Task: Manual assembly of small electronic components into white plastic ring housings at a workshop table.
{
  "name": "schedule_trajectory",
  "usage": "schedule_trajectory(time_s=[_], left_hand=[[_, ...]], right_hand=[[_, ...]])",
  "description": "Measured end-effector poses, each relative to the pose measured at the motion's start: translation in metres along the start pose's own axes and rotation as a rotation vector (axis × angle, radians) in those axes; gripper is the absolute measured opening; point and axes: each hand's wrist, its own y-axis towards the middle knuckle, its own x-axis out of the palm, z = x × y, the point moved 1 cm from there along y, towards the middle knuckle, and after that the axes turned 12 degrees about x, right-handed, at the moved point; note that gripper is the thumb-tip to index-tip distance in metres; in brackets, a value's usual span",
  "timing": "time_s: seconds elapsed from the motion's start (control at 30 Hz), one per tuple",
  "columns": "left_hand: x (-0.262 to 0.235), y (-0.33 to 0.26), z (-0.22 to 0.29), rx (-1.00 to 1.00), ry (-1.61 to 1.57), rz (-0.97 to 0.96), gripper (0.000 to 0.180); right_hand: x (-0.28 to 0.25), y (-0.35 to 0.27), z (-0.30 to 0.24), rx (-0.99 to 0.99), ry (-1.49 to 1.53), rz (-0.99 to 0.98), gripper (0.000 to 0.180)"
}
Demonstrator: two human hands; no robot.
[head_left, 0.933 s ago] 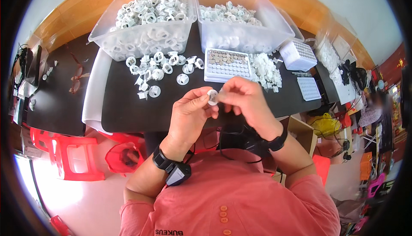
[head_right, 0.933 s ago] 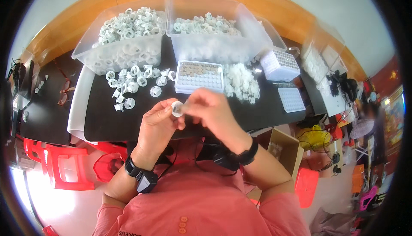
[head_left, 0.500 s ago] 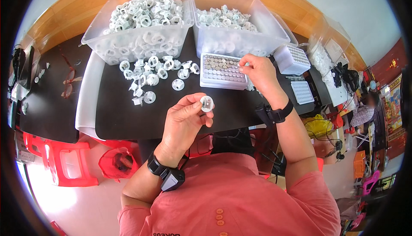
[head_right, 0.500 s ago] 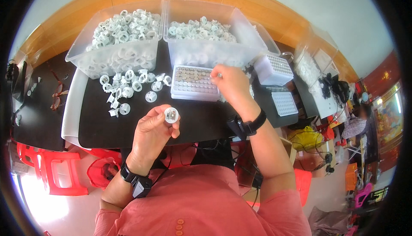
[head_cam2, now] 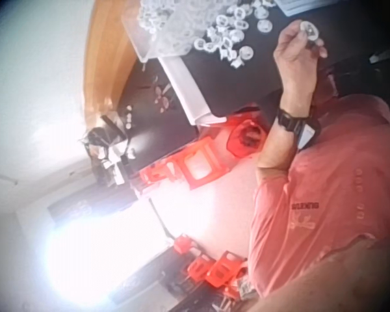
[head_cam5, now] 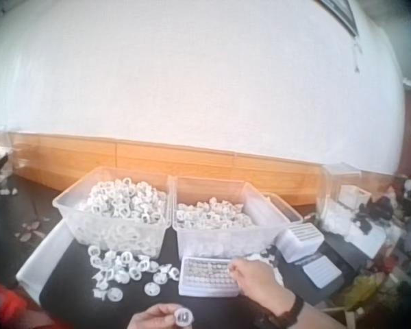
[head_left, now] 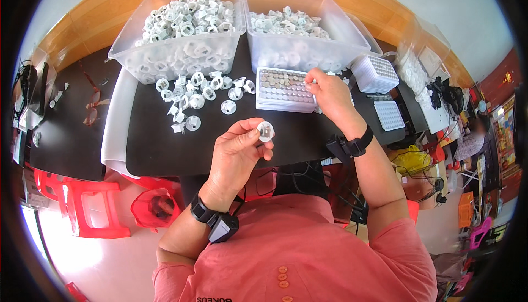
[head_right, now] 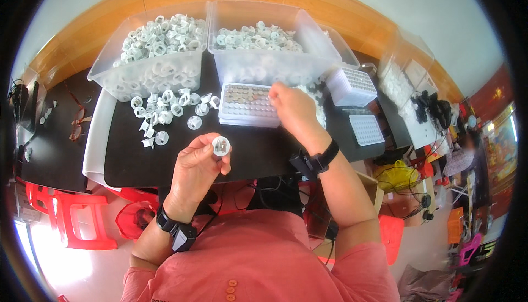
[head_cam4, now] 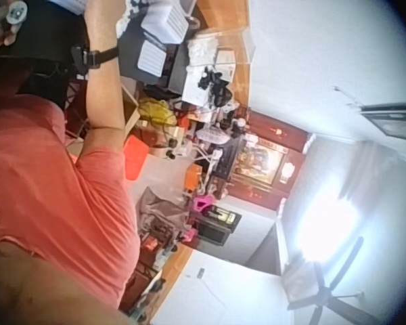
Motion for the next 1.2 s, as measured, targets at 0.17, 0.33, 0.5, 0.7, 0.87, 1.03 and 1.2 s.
schedule_trajectory(time_s=[0.17,0.33,0.5,0.7,0.87,1.03,1.2], left_hand=[[0.001,-0.001,0.001,0.012,0.048,0.011,0.023],[-0.005,-0.001,0.000,0.034,0.033,-0.005,0.024],[0.004,0.006,-0.005,0.065,0.000,0.059,0.027],[0.010,0.004,0.002,0.050,-0.080,0.213,0.027],[0.007,0.004,0.003,0.040,-0.109,0.172,0.028],[0.005,0.004,-0.002,0.030,-0.072,0.187,0.029],[0.006,0.005,-0.003,0.022,-0.034,0.209,0.029]], right_hand=[[-0.012,-0.003,0.004,0.138,0.219,-0.073,0.012],[-0.045,-0.039,-0.036,0.341,0.783,-0.384,0.011],[-0.021,-0.105,-0.082,0.195,0.989,-0.705,0.010],[0.015,-0.126,-0.115,-0.135,0.749,-0.436,0.007],[0.015,-0.134,-0.114,-0.427,0.584,-0.227,0.015],[0.018,-0.127,-0.113,-0.288,0.705,-0.383,0.012],[0.018,-0.136,-0.116,-0.414,0.428,0.048,0.020]])
